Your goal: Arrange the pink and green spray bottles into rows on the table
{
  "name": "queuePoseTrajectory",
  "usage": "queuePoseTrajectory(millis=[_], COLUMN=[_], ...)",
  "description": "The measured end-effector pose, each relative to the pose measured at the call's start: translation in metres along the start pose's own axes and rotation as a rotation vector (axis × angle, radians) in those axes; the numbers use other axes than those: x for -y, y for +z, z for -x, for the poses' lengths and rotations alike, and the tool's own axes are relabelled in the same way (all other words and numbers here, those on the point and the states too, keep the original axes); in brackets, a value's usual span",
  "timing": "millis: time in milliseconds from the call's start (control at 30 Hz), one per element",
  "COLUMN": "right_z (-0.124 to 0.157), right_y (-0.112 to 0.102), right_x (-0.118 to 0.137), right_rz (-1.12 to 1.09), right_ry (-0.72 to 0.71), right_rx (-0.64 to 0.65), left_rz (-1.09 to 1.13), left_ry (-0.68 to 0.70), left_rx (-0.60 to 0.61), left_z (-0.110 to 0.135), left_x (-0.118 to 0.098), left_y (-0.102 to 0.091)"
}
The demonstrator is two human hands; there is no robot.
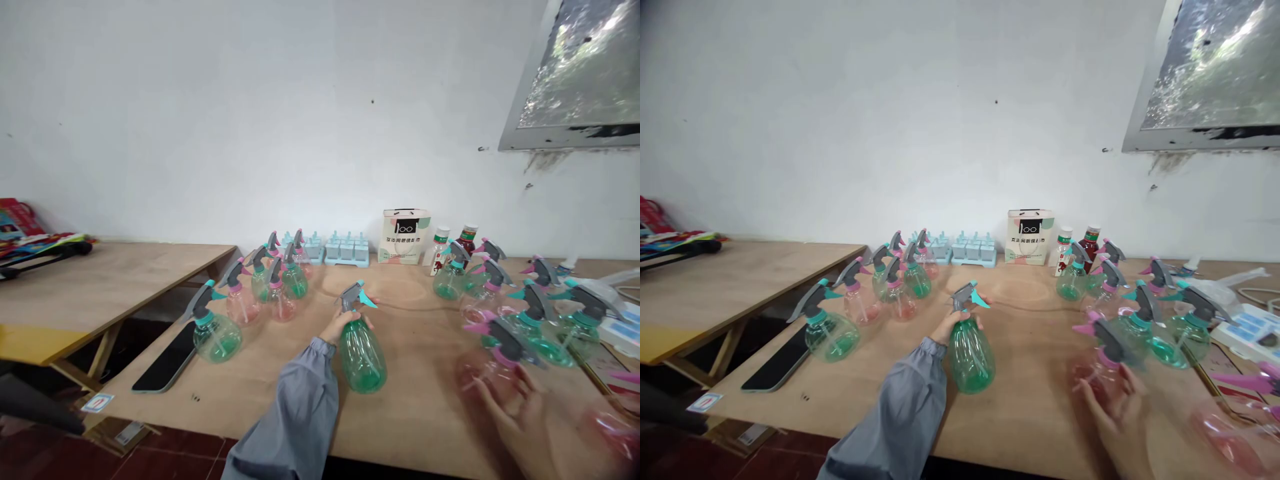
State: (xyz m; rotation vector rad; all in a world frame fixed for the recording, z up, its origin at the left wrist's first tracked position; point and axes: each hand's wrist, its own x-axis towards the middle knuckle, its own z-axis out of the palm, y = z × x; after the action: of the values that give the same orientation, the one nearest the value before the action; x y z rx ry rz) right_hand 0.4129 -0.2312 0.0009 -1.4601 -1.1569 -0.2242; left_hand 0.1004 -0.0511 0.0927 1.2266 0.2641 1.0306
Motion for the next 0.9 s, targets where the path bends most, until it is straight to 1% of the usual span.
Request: queuePoseTrajectory(millis=[67,133,200,267,333,400,500,600,733,800,900], right_z=[0.000,-0.006,-0.016,-0.025,-0.031,-0.036,-0.038,-0.036,-0.031,-0.031,-0.031], right_y=[0.022,0.049,0.076,0.101,0.120,0.133,0.141,0.143,0.140,0.139,0.138], right_x=[0.015,0.028,0.037,0.042,0.045,0.046,0.047,0.047,0.046,0.046,0.047], right_rz=[0.004,-0.019,-0.063,-0.102,-0.127,-0.137,-0.140,-0.153,-0.171,-0.162,-0.140], right_ry=[-0.051,-0.117,-0.146,-0.151,-0.155,-0.159,-0.155,-0.148,-0.149,-0.156,-0.154], right_rx=[0.079,0.126,0.112,0.077,0.056,0.051,0.033,0.017,0.041,0.036,0.028], left_rz=[0.042,0.061,0.054,0.024,-0.004,-0.021,-0.027,-0.010,0.013,0.013,-0.007], left_ry=[-0.039,-0.064,-0.066,-0.065,-0.075,-0.060,-0.040,-0.071,-0.040,-0.026,-0.056], left_rx=[-0.021,-0.072,-0.114,-0.112,-0.082,-0.068,-0.096,-0.133,-0.092,-0.095,-0.060], left_z=[-0.001,-0.001,0.001,0.003,0.005,0.005,0.005,0.004,0.004,0.005,0.008], left_x=[0.000,-0.002,-0.004,-0.006,-0.008,-0.008,-0.005,-0.004,-0.003,-0.003,-0.003], left_y=[-0.001,-0.001,-0.001,0.000,0.003,0.006,0.008,0.007,0.008,0.008,0.008])
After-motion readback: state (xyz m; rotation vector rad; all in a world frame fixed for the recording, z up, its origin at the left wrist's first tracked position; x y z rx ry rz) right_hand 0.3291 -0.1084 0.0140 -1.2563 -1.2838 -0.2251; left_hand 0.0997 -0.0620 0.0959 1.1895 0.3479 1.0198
